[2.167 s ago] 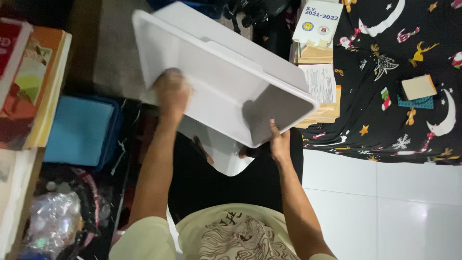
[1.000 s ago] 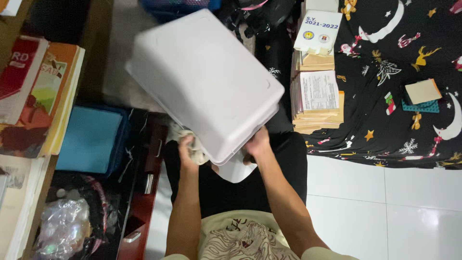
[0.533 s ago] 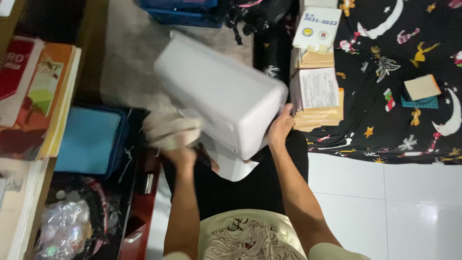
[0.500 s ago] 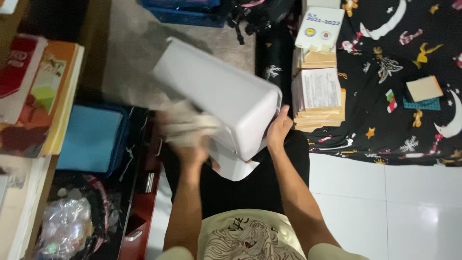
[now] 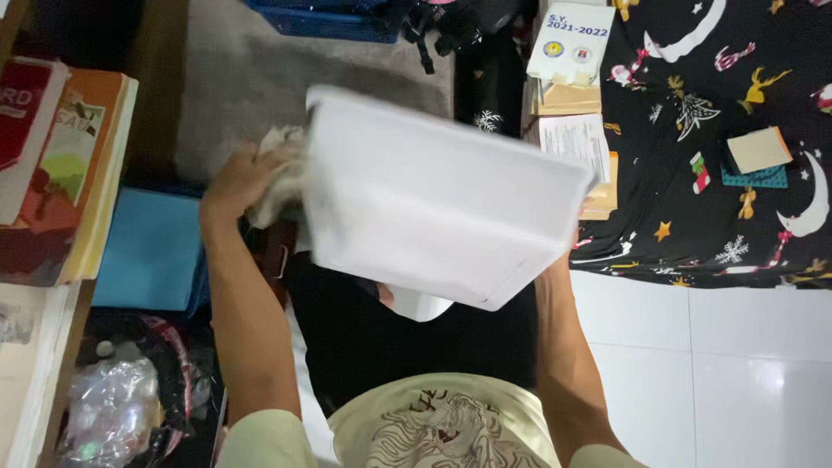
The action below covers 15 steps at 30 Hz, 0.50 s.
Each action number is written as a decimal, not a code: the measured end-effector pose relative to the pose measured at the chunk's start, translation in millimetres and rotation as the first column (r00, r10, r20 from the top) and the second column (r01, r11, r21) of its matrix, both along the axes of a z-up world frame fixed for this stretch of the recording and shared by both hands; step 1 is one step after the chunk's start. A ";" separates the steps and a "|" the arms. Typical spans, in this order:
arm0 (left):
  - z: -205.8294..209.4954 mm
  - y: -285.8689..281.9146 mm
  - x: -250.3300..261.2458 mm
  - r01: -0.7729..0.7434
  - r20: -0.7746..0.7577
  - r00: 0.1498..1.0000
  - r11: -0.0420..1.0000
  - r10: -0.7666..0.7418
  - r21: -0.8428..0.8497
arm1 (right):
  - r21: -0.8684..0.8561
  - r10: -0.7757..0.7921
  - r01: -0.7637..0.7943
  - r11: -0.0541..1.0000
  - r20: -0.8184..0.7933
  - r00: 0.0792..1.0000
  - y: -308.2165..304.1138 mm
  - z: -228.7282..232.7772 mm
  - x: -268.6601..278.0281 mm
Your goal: The person sorts stacks of papers and notepads from a white plastic bin onto a nearby surface, then wipes the inside of the bin with a cloth.
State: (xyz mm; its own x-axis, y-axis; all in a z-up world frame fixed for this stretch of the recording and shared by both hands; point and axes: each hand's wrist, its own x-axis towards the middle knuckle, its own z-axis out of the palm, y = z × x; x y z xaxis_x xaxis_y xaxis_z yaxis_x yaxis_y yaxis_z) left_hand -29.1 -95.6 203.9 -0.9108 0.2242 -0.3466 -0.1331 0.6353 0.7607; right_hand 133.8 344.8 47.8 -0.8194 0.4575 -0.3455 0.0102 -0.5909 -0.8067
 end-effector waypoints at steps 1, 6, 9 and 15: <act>-16.2 -3.7 -0.4 -0.102 0.022 0.995 0.993 0.101 0.052 | -0.025 0.041 -0.041 0.999 0.015 0.999 -2.4 1.6 0.3; -125.7 -5.2 -2.8 -0.576 0.174 0.817 0.770 0.550 0.275 | -0.034 -0.064 0.064 0.997 0.024 0.998 -17.6 7.4 -9.0; -213.2 -2.1 10.1 -0.460 0.313 0.706 0.076 0.635 0.885 | -0.068 -0.206 0.204 0.977 -0.020 0.978 -39.7 2.6 -14.4; -326.7 158.1 113.0 -0.568 -0.005 0.663 0.508 0.748 0.647 | 0.206 -0.353 0.354 0.912 -0.040 0.935 -86.4 -24.2 -29.2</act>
State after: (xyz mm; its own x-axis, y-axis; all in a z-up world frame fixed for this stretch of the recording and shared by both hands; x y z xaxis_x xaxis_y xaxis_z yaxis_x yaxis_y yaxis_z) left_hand 83.9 62.5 -122.8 -0.9003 -0.4200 -0.1145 -0.0791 -0.1009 0.9917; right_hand 104.6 258.4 23.6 -0.5914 0.7784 -0.2105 -0.1703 -0.3757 -0.9109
